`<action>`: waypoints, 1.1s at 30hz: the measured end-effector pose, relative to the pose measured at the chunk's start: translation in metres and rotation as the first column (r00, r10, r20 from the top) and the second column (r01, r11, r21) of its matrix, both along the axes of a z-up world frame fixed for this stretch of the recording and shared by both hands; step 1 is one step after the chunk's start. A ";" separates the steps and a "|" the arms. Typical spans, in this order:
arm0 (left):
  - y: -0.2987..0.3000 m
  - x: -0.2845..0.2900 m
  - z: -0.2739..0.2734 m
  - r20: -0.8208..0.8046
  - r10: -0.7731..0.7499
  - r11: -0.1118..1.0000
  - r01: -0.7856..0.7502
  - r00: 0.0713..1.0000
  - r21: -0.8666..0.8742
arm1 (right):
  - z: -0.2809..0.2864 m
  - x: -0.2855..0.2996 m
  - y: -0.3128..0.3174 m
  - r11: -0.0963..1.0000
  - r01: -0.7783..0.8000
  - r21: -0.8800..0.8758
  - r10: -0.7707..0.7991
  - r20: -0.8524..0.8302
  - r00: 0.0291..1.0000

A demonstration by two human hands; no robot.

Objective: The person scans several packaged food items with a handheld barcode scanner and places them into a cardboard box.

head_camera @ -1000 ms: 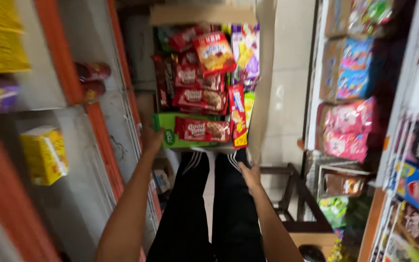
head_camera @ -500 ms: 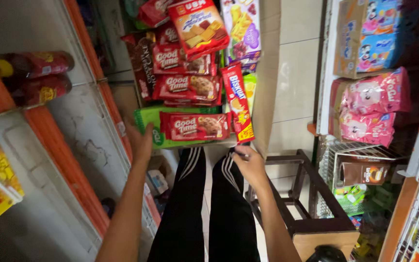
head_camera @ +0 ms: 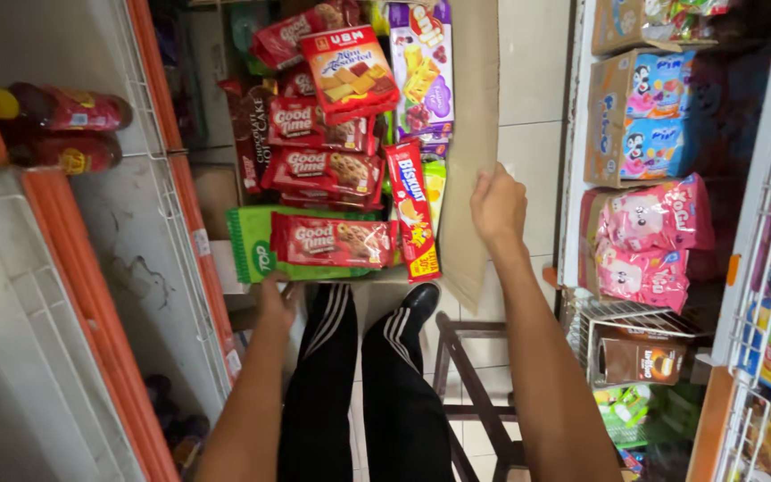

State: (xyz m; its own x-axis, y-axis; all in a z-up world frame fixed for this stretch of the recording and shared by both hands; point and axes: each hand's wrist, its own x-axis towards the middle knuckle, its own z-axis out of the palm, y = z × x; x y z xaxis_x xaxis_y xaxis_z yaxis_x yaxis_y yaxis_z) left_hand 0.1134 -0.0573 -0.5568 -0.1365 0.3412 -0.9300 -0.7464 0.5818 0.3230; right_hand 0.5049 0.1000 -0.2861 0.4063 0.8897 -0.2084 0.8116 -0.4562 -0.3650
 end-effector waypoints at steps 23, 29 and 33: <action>0.020 0.011 0.032 -0.155 -0.109 0.939 0.153 0.982 0.307 | -0.074 0.141 -0.138 0.992 0.075 0.104 -0.039 -0.319 0.947; 0.045 0.021 0.054 -0.324 -0.203 0.912 0.299 0.924 0.280 | -0.097 0.141 -0.222 0.950 0.309 0.041 -0.231 -0.573 0.786; 0.073 0.011 0.025 -0.337 -0.273 0.836 0.396 0.901 0.380 | -0.112 0.118 -0.280 0.841 0.529 -0.109 -0.438 -0.712 0.549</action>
